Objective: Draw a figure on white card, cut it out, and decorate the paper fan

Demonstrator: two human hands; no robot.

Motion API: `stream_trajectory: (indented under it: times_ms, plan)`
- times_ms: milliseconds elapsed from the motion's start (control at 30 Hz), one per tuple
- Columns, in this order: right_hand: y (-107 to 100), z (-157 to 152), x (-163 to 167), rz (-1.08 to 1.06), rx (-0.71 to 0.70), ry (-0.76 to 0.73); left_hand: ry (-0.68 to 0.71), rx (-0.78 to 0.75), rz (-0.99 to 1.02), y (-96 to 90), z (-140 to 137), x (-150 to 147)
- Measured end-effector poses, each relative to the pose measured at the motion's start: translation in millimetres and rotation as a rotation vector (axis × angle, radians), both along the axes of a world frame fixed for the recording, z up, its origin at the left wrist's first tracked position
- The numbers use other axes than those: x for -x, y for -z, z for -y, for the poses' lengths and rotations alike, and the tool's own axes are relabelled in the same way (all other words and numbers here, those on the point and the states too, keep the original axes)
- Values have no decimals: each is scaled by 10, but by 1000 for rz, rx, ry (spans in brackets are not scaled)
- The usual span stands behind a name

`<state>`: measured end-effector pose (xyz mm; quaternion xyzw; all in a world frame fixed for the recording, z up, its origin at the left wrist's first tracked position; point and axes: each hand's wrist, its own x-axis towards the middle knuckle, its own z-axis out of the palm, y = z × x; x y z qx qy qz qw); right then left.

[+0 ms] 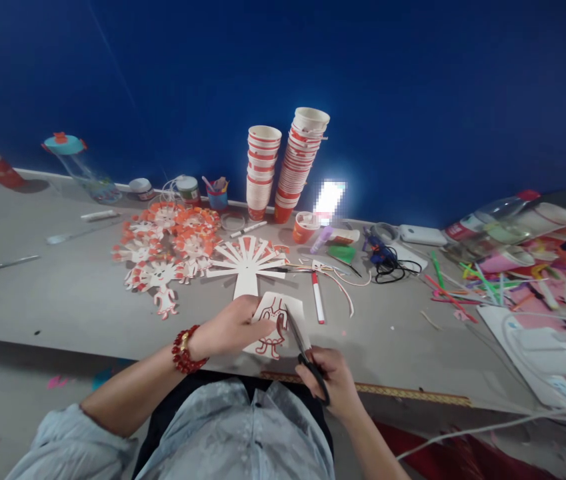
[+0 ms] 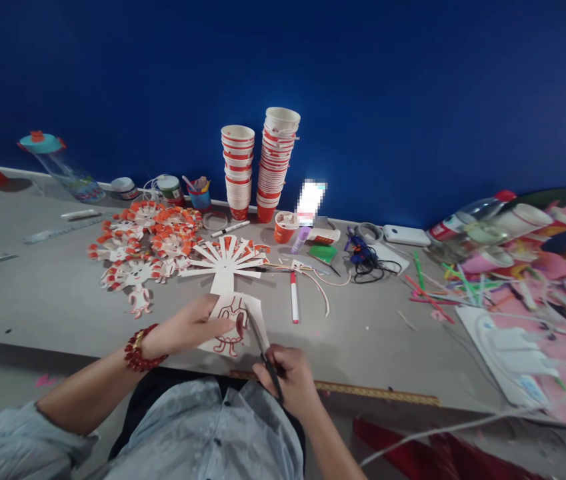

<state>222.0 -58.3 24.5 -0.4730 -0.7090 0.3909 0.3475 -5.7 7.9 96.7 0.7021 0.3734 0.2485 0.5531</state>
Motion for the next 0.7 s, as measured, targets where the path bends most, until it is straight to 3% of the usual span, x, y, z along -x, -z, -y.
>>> stream_trajectory:
  times_ms: [100, 267, 467, 600, 700]
  plan:
    - [-20, -5, -4, 19, -11, 12, 32, -28, -33, -1, -8, 9]
    - [15, 8, -26, 0, 56, 20, -41, -29, 21, 42, 8, 19]
    - [124, 35, -57, -94, 235, -32, -23, 101, 78, 91, 51, 19]
    - [109, 22, -51, -188, 349, -61, 48, 240, 144, 68, 53, 5]
    - [70, 8, -37, -238, 391, -77, 42, 247, 160, 48, 46, 4]
